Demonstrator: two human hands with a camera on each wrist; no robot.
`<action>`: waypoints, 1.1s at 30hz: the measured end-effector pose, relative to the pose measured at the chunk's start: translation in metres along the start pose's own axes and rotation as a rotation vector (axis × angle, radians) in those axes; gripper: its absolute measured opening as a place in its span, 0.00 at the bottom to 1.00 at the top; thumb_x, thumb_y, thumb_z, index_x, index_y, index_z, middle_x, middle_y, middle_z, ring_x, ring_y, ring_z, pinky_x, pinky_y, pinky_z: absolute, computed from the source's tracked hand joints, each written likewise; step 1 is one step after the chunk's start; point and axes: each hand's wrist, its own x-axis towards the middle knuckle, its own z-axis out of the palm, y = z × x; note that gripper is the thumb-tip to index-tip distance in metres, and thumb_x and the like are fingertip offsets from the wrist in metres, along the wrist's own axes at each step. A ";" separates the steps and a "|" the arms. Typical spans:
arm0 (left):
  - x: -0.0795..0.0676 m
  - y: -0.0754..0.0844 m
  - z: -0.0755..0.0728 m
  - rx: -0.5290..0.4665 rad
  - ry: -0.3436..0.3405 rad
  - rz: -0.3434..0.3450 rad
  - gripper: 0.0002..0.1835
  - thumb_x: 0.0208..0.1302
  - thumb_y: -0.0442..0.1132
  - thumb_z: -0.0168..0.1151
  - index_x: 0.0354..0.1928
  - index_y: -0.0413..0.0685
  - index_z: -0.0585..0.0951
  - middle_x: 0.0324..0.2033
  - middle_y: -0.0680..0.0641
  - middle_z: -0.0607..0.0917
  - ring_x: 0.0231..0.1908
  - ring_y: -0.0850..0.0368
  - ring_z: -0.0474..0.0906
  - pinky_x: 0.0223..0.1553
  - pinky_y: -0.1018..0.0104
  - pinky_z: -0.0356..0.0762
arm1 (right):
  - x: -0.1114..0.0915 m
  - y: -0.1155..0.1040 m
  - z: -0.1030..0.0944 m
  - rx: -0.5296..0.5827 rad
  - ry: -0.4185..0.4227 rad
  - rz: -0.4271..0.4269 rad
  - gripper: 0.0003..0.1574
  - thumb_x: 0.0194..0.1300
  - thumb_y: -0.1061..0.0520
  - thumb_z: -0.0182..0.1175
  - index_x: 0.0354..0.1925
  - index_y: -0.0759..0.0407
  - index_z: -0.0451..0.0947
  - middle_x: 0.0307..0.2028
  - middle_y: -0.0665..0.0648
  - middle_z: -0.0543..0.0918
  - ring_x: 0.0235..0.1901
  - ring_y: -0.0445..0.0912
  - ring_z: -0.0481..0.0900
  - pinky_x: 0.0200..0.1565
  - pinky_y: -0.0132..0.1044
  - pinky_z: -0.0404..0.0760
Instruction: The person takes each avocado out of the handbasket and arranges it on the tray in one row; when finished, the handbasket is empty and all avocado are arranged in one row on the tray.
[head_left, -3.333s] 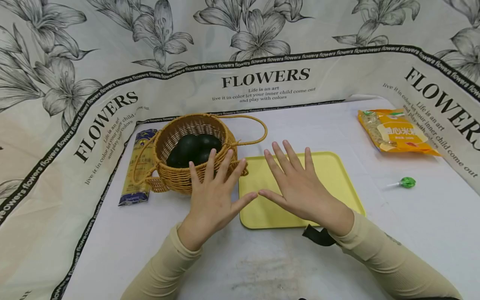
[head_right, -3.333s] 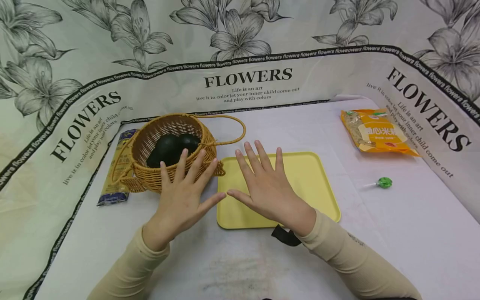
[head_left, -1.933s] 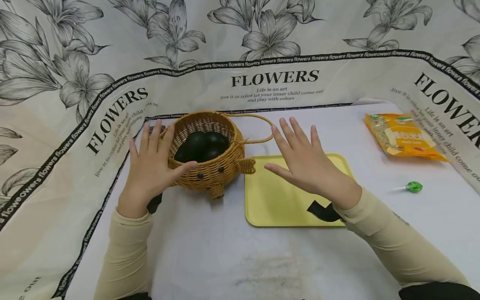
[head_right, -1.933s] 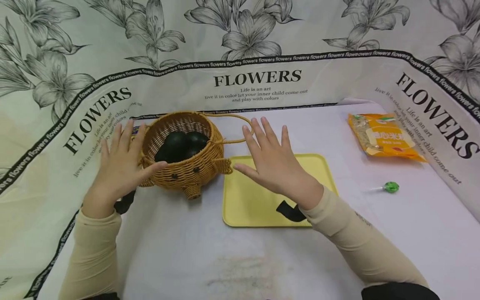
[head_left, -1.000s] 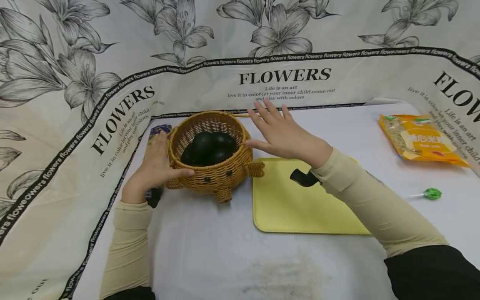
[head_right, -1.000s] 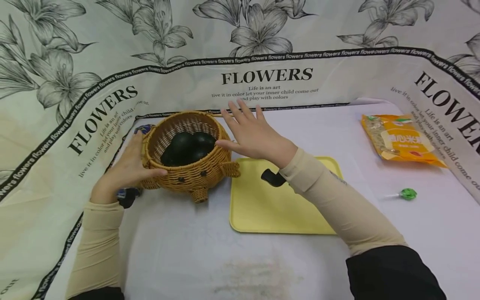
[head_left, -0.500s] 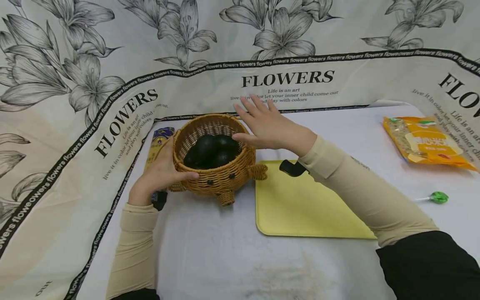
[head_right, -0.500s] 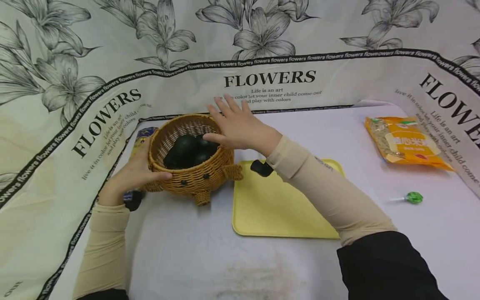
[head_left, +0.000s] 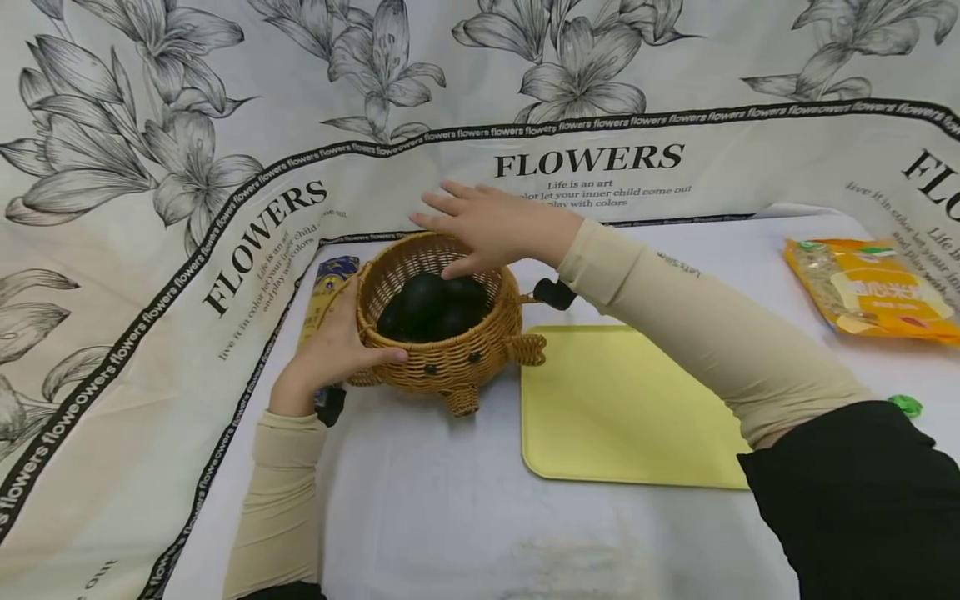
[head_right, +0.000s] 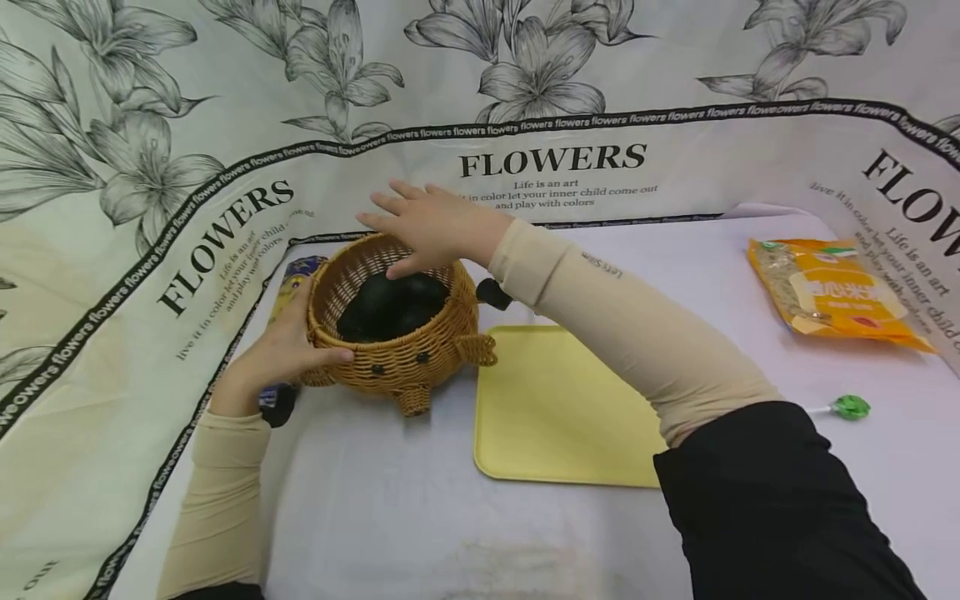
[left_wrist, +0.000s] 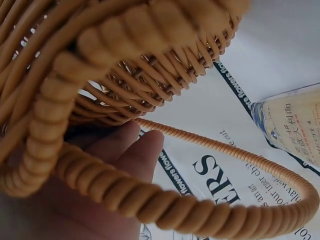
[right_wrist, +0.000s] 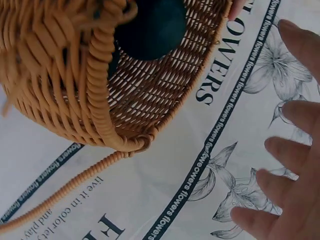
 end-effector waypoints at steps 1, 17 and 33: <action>0.000 0.000 0.000 -0.004 0.002 0.004 0.70 0.42 0.62 0.73 0.74 0.57 0.31 0.74 0.43 0.43 0.73 0.40 0.46 0.68 0.39 0.54 | 0.005 0.000 -0.001 -0.014 -0.011 -0.019 0.52 0.64 0.30 0.49 0.75 0.44 0.38 0.75 0.57 0.40 0.74 0.59 0.34 0.70 0.61 0.46; -0.004 -0.007 0.004 -0.062 0.029 0.009 0.71 0.40 0.63 0.73 0.73 0.63 0.29 0.75 0.48 0.39 0.74 0.43 0.42 0.70 0.43 0.51 | 0.071 -0.025 0.013 -0.156 -0.168 -0.245 0.52 0.56 0.43 0.66 0.73 0.42 0.51 0.74 0.52 0.53 0.74 0.56 0.46 0.71 0.55 0.54; -0.004 -0.012 0.006 -0.066 0.057 0.017 0.72 0.38 0.64 0.74 0.73 0.64 0.30 0.75 0.46 0.43 0.72 0.43 0.48 0.70 0.47 0.54 | 0.103 -0.040 0.036 -0.200 -0.374 -0.305 0.48 0.54 0.53 0.69 0.70 0.42 0.60 0.66 0.52 0.69 0.63 0.51 0.69 0.61 0.45 0.73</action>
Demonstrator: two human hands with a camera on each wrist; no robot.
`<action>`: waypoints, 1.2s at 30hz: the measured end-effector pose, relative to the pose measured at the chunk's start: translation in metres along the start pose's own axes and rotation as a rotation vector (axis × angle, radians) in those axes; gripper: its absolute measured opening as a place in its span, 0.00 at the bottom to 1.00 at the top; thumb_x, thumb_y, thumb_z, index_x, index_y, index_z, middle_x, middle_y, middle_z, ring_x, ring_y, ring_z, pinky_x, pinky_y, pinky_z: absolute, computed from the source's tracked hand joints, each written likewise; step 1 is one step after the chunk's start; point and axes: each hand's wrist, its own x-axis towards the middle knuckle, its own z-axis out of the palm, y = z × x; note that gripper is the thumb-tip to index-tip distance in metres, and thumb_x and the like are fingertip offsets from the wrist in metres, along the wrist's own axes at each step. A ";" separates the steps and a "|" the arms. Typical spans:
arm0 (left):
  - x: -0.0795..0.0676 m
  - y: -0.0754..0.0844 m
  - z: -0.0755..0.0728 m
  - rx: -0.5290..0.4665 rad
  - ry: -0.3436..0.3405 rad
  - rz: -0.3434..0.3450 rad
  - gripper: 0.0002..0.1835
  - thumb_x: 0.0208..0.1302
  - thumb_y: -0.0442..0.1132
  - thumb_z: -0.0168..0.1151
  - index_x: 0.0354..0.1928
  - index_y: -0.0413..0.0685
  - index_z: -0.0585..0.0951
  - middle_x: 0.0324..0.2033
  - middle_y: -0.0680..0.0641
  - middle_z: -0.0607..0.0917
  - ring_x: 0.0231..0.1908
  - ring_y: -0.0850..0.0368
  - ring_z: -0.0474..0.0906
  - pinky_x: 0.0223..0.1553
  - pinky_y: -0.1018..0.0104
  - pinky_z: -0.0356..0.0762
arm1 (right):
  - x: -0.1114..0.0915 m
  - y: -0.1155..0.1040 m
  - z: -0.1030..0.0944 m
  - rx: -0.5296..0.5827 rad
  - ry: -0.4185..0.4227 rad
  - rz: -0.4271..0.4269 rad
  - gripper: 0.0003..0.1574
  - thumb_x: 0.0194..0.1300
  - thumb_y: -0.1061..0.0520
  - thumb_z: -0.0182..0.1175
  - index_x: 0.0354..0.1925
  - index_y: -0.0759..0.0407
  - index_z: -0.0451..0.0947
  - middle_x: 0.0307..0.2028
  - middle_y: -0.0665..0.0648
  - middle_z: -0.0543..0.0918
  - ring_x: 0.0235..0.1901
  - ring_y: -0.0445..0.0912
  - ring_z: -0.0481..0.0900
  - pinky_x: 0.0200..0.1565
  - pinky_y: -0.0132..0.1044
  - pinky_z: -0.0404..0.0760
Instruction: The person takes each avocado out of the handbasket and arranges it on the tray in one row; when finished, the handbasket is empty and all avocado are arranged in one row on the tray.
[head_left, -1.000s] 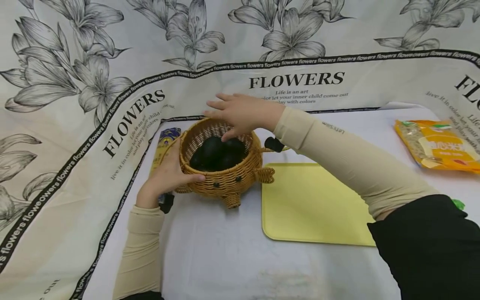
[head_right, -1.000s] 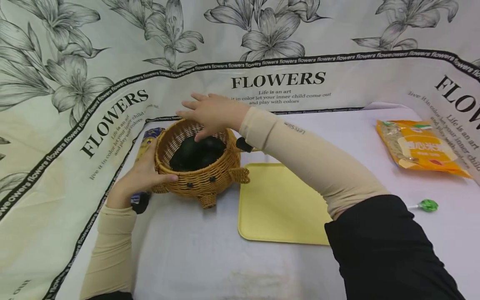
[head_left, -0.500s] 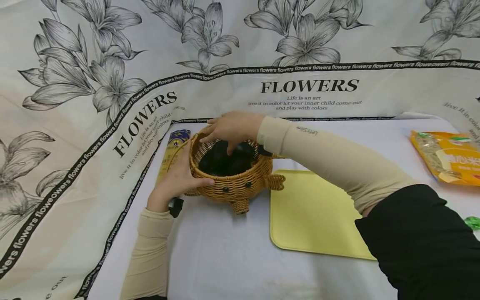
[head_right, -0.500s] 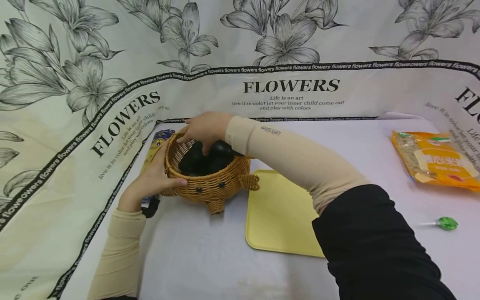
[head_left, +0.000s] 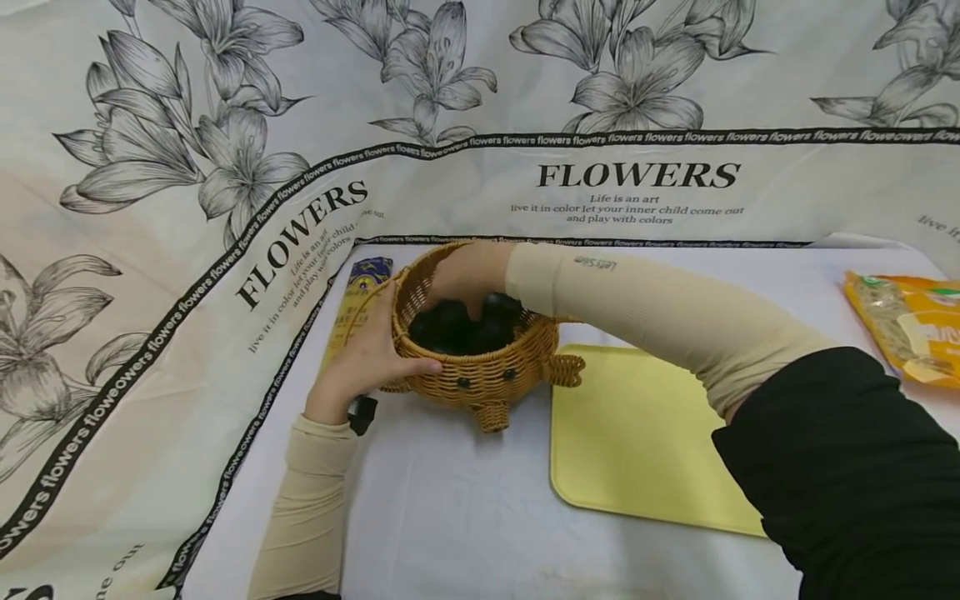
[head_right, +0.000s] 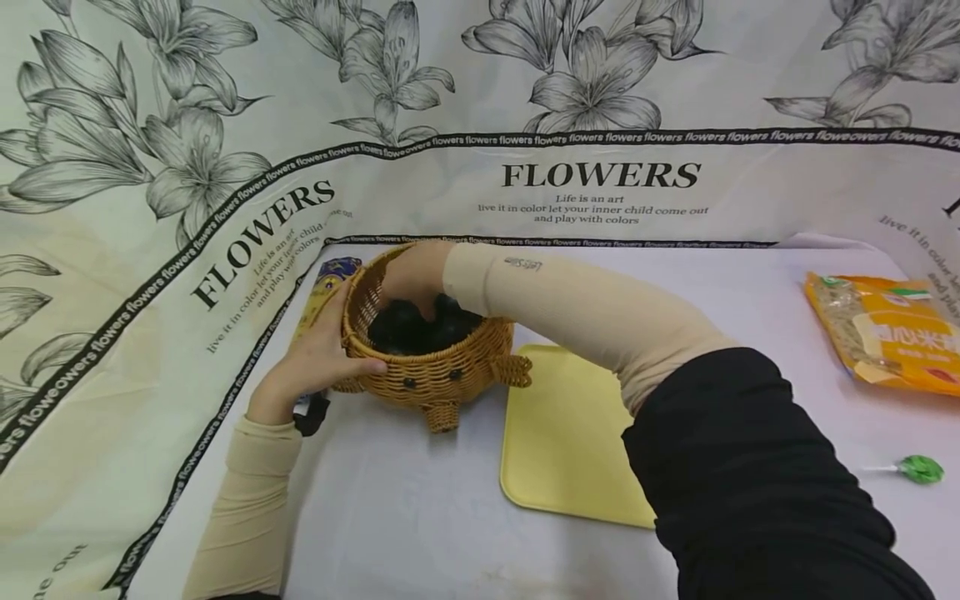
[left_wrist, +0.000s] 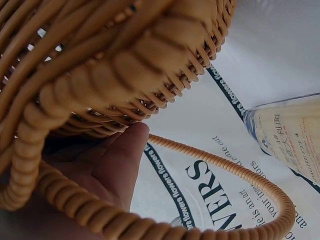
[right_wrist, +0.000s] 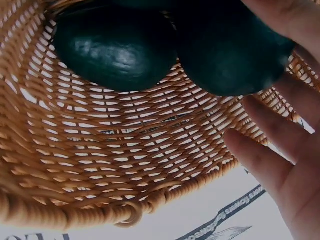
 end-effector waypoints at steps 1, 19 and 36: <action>0.000 0.000 0.001 0.000 -0.003 0.001 0.72 0.38 0.64 0.74 0.73 0.63 0.30 0.75 0.46 0.42 0.72 0.43 0.48 0.70 0.47 0.54 | 0.000 -0.002 0.001 -0.007 -0.011 -0.003 0.48 0.53 0.53 0.70 0.69 0.43 0.60 0.66 0.51 0.70 0.63 0.50 0.70 0.61 0.45 0.73; 0.003 0.012 0.009 0.011 -0.022 0.041 0.73 0.38 0.65 0.74 0.73 0.59 0.29 0.75 0.45 0.42 0.73 0.43 0.46 0.70 0.46 0.53 | -0.009 -0.010 0.006 -0.032 -0.036 0.043 0.39 0.54 0.60 0.69 0.64 0.46 0.70 0.61 0.53 0.75 0.60 0.51 0.73 0.59 0.45 0.75; -0.001 0.003 -0.001 0.000 -0.065 -0.073 0.72 0.40 0.67 0.71 0.72 0.62 0.26 0.75 0.43 0.40 0.73 0.40 0.45 0.69 0.43 0.54 | -0.096 -0.020 -0.024 -0.068 0.369 0.050 0.39 0.56 0.57 0.68 0.65 0.48 0.68 0.62 0.58 0.73 0.59 0.56 0.71 0.58 0.49 0.75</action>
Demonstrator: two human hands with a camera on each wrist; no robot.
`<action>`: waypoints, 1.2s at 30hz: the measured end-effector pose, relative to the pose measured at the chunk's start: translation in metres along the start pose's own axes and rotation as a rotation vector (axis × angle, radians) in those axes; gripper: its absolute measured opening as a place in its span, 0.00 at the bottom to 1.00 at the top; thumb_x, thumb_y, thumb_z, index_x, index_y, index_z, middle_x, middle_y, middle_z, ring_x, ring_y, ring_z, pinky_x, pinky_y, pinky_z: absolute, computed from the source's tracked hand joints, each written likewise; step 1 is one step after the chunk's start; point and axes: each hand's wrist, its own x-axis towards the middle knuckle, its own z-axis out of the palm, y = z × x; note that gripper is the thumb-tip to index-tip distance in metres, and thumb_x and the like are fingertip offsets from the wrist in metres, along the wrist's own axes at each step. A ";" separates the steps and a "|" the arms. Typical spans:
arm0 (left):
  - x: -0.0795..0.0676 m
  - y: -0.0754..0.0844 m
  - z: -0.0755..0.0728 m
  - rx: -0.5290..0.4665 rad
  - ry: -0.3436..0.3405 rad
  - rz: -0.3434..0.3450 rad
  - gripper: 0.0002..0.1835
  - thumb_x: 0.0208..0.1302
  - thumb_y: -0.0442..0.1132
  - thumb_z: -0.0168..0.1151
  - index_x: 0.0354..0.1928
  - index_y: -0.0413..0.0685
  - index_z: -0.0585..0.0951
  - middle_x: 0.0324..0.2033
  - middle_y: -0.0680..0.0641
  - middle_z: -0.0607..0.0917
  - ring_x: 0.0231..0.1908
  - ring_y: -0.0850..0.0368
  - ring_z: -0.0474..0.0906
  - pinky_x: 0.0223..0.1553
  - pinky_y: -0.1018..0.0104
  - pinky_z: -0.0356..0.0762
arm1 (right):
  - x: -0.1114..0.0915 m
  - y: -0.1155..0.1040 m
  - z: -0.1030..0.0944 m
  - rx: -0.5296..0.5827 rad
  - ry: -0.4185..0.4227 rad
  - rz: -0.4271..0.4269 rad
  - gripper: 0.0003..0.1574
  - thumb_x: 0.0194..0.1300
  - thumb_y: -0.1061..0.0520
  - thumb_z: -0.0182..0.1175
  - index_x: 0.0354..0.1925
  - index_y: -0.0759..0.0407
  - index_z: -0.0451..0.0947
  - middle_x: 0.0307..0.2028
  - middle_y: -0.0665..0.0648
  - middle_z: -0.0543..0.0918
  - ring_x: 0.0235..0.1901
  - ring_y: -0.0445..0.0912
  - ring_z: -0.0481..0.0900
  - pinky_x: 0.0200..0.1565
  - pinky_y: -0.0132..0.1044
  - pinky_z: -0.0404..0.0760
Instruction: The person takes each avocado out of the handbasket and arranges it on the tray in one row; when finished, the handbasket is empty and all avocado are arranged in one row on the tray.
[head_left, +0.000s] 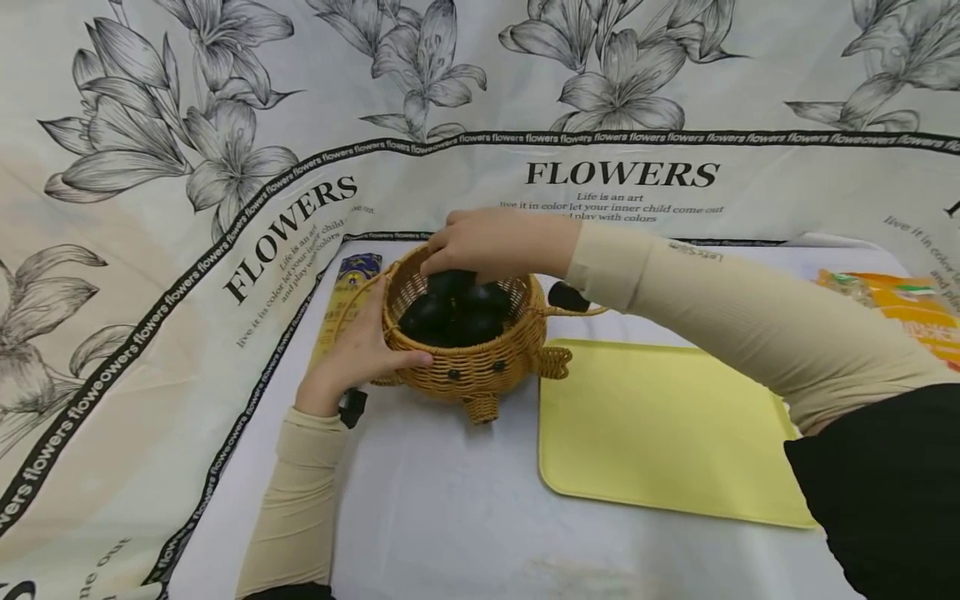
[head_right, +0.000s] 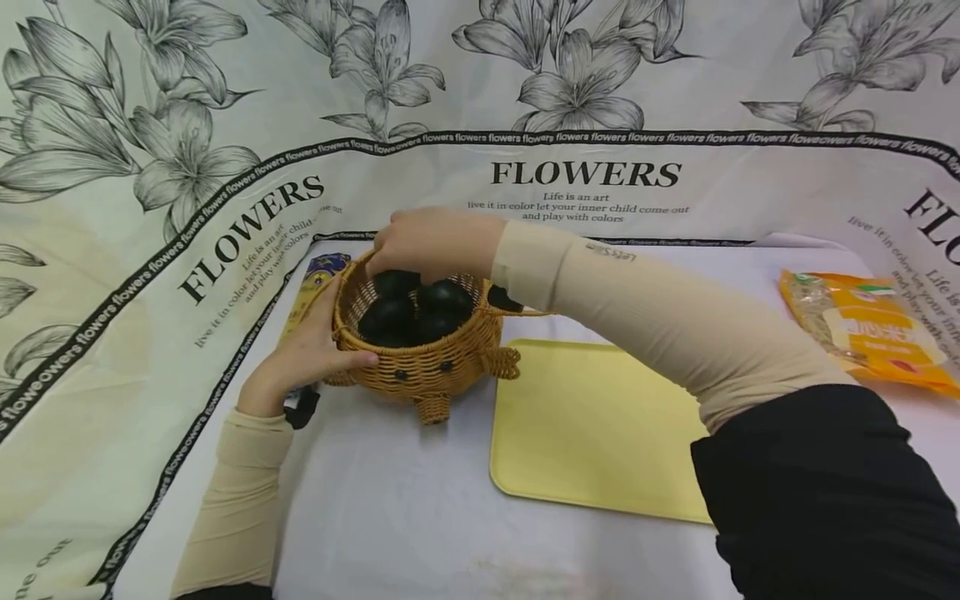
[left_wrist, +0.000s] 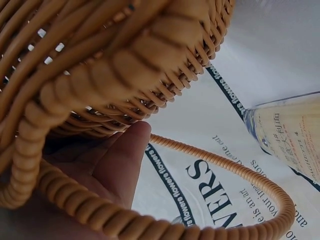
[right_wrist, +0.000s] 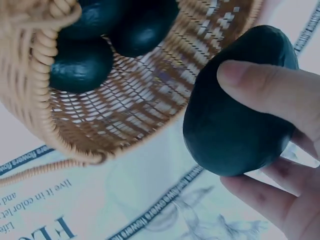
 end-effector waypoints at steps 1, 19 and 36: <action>0.000 0.000 0.001 -0.001 -0.002 -0.001 0.72 0.40 0.67 0.71 0.73 0.62 0.27 0.75 0.43 0.40 0.73 0.40 0.46 0.69 0.42 0.55 | -0.008 -0.002 -0.001 -0.006 0.021 0.008 0.39 0.56 0.57 0.68 0.65 0.47 0.68 0.63 0.58 0.72 0.60 0.56 0.70 0.58 0.49 0.75; 0.009 0.004 0.012 -0.070 0.038 0.080 0.71 0.39 0.56 0.77 0.74 0.64 0.32 0.74 0.45 0.47 0.72 0.42 0.48 0.69 0.42 0.54 | -0.140 -0.038 -0.003 -0.064 0.304 0.190 0.35 0.53 0.62 0.68 0.60 0.49 0.73 0.57 0.59 0.77 0.54 0.57 0.74 0.47 0.48 0.82; -0.001 0.009 0.008 -0.027 0.003 0.052 0.69 0.44 0.58 0.74 0.71 0.68 0.26 0.75 0.44 0.42 0.72 0.38 0.46 0.65 0.35 0.54 | -0.233 -0.053 0.032 0.070 0.209 0.531 0.40 0.47 0.59 0.72 0.60 0.48 0.72 0.50 0.56 0.78 0.45 0.57 0.75 0.34 0.50 0.79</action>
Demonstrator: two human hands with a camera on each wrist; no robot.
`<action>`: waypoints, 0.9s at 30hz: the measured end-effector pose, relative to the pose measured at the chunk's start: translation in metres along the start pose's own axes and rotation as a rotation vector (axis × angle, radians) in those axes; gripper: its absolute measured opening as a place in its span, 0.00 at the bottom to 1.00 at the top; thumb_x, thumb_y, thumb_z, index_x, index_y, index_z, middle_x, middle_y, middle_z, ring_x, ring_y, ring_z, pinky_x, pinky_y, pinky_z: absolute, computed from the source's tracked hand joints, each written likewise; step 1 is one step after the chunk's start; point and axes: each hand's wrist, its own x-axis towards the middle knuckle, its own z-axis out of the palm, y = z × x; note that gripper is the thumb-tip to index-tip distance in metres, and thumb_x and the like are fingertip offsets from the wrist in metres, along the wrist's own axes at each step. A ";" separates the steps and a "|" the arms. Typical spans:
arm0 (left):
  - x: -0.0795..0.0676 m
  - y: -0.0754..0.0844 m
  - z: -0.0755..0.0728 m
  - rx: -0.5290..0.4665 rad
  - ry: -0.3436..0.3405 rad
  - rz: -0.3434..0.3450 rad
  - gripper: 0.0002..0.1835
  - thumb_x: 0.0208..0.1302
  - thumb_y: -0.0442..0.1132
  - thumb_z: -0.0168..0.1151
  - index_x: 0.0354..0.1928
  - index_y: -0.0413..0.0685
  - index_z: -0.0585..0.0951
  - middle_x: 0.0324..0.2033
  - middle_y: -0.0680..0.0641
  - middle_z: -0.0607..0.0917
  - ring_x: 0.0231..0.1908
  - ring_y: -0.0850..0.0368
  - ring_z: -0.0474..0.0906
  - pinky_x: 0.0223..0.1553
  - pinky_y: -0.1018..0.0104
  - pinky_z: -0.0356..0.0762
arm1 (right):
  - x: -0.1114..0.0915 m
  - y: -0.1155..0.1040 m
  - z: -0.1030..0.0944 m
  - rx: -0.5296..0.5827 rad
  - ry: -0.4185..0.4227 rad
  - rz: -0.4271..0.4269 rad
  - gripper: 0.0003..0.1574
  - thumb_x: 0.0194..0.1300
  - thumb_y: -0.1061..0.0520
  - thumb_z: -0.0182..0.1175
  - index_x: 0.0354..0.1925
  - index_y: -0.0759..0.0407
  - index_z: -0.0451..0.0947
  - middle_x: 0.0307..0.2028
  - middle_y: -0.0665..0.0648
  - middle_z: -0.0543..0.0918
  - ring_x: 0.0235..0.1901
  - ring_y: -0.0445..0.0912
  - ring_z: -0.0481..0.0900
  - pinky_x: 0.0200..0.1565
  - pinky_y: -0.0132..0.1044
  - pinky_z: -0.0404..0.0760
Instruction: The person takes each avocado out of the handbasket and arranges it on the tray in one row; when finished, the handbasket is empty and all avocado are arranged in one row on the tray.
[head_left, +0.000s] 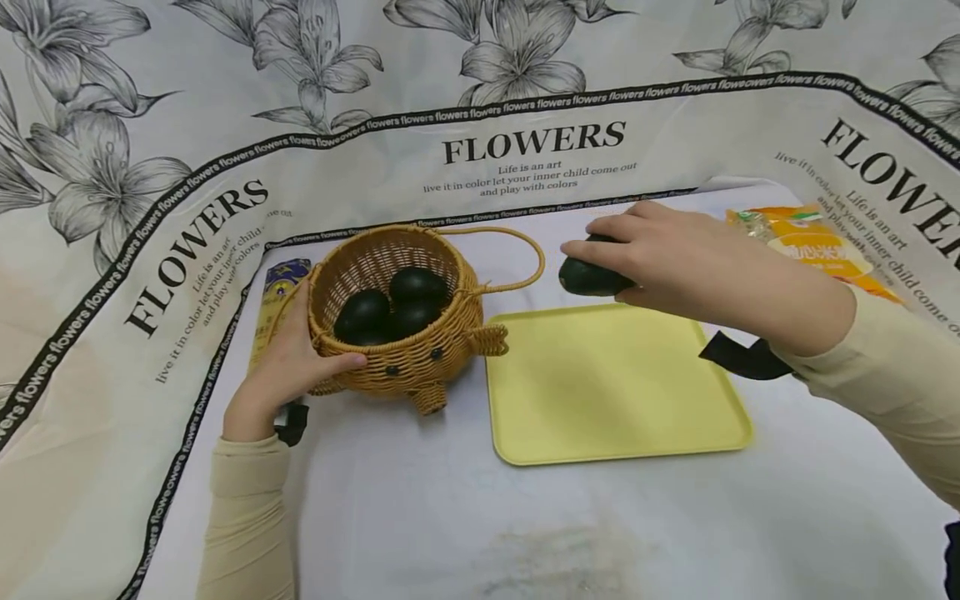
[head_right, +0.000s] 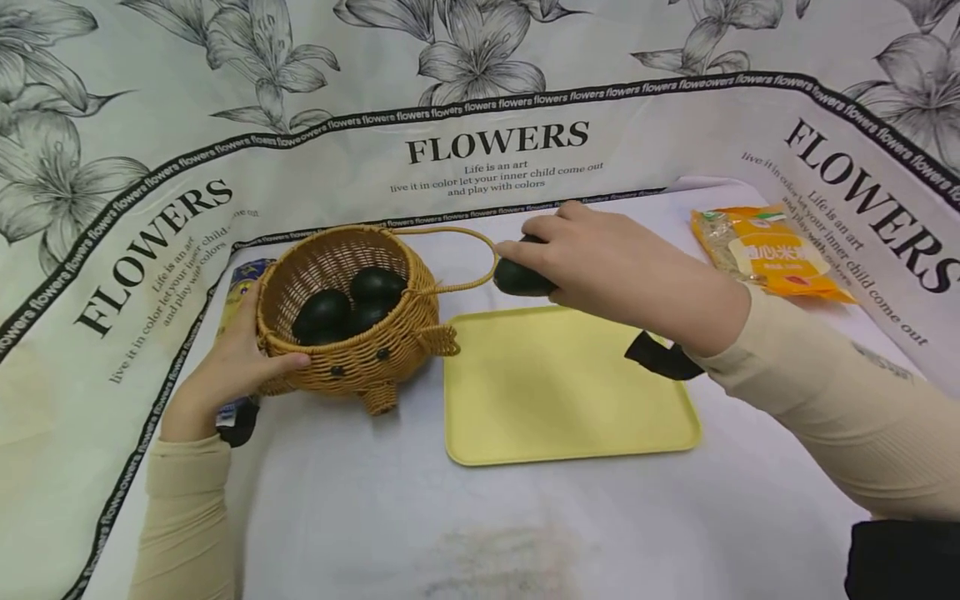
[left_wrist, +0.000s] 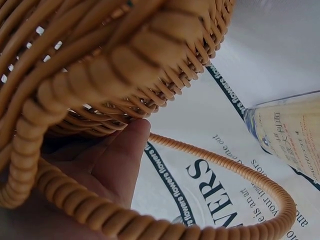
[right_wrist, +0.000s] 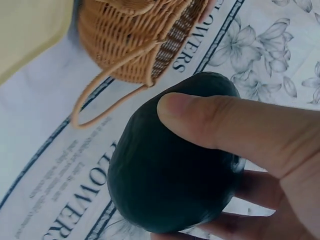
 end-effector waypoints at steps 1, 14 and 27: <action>-0.001 0.000 -0.001 -0.001 0.003 -0.001 0.69 0.44 0.57 0.74 0.72 0.68 0.26 0.74 0.44 0.43 0.72 0.38 0.46 0.65 0.35 0.55 | -0.003 0.002 0.002 0.010 -0.022 0.027 0.40 0.47 0.58 0.72 0.60 0.48 0.71 0.50 0.56 0.79 0.45 0.57 0.76 0.35 0.51 0.79; -0.009 -0.001 -0.007 0.059 0.010 -0.047 0.69 0.45 0.60 0.72 0.71 0.70 0.25 0.74 0.43 0.41 0.72 0.36 0.46 0.64 0.33 0.54 | -0.030 0.042 0.049 0.172 -0.260 0.344 0.40 0.51 0.50 0.69 0.60 0.62 0.71 0.44 0.66 0.81 0.37 0.54 0.79 0.33 0.47 0.77; -0.005 0.003 -0.001 0.067 -0.016 -0.014 0.69 0.46 0.58 0.73 0.71 0.67 0.24 0.74 0.38 0.41 0.71 0.32 0.46 0.61 0.29 0.55 | -0.043 0.082 0.113 0.360 -0.506 0.554 0.36 0.55 0.43 0.65 0.52 0.68 0.75 0.37 0.63 0.82 0.31 0.50 0.76 0.29 0.40 0.75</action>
